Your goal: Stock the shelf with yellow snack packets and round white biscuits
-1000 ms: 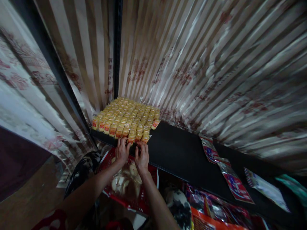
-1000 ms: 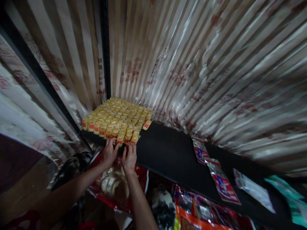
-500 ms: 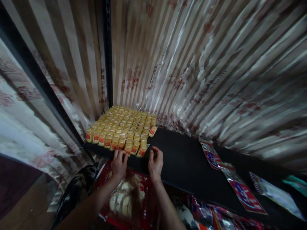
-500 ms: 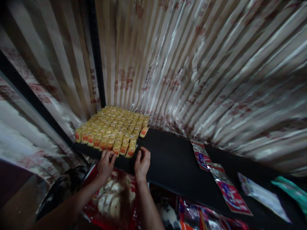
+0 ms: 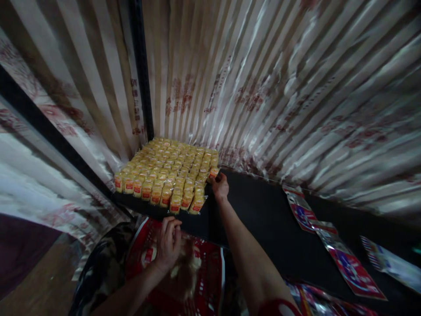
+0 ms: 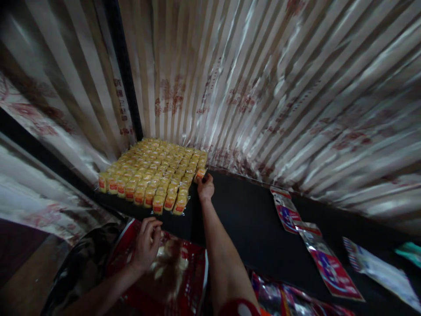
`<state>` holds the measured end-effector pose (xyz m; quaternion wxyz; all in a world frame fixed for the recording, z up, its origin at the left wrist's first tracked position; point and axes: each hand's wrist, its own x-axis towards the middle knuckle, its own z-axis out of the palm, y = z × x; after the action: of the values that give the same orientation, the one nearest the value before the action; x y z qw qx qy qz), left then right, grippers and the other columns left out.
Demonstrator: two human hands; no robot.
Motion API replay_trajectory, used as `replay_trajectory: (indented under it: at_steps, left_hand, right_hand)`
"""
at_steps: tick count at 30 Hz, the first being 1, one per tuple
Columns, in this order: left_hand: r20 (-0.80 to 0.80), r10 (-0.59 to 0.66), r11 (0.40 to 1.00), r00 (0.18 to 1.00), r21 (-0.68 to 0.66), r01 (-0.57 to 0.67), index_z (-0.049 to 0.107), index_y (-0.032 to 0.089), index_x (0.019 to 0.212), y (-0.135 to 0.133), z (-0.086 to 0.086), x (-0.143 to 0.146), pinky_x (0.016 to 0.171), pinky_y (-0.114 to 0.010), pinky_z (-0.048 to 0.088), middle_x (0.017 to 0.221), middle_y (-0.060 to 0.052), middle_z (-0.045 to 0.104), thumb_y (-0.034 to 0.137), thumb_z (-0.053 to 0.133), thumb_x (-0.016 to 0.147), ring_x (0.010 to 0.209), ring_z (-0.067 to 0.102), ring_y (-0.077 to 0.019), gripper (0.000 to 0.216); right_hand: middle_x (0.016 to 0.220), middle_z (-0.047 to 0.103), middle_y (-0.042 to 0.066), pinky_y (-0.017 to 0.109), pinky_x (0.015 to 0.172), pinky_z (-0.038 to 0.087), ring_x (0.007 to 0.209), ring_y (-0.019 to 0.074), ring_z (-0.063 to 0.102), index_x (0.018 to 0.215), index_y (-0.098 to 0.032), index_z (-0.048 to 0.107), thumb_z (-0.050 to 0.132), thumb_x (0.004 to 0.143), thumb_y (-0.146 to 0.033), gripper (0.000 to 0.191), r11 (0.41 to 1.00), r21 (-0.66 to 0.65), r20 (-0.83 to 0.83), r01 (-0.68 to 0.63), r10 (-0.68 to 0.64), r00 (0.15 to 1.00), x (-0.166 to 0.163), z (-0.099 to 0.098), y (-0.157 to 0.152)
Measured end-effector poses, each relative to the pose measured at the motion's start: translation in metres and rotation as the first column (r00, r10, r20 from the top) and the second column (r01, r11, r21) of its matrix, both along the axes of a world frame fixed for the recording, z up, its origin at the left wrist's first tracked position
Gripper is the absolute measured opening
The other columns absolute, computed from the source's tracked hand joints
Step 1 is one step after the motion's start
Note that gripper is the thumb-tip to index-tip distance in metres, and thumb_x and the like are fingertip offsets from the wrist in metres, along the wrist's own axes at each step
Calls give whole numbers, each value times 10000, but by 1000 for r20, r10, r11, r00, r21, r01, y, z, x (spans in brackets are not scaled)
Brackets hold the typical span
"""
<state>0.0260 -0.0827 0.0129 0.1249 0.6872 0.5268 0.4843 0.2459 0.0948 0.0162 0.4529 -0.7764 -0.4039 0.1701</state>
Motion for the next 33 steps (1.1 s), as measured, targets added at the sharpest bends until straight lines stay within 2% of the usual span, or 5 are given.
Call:
replay_trajectory:
  at_steps: [8,13,21,25,33]
  left_hand:
    - [18,-150,979,988,-135,151,565,183,888,-19,1,17,805,-297,494,901,-59,552,98,360,846,891,568,-159,226]
    - [60,-156,962,986,-215,166,553,190,905,-20,12,18,837,-309,486,925,-57,536,77,369,818,906,561,-158,233]
    - [87,-96,967,992,-229,114,548,179,935,-12,17,5,883,-312,480,964,-62,540,45,390,773,957,554,-167,263]
    - [26,-94,964,995,-247,97,552,183,986,-5,23,1,895,-317,482,987,-64,552,53,403,781,948,563,-169,285]
    - [-98,-88,958,991,-281,57,554,206,1087,10,27,-6,925,-312,468,1125,-78,519,82,428,807,1034,550,-182,331]
  right_hand:
    - [871,662,58,307,752,462,758,172,602,959,-152,581,640,640,-408,413,985,161,-170,67,-39,985,1,-2,-26]
    - [909,628,58,302,755,467,774,158,579,1016,-147,550,628,671,-462,474,948,289,-221,135,-71,973,-15,15,-79]
    - [970,641,68,326,794,473,839,177,591,1085,-169,560,566,759,-469,443,956,234,-63,-175,195,979,-90,7,-179]
    - [973,629,91,358,830,463,893,202,578,1054,-159,584,541,786,-439,390,939,190,101,-286,271,957,-114,-1,-179]
    - [962,600,83,330,786,456,864,194,570,1030,-167,519,521,807,-439,352,958,172,133,-228,206,969,-127,-5,-161]
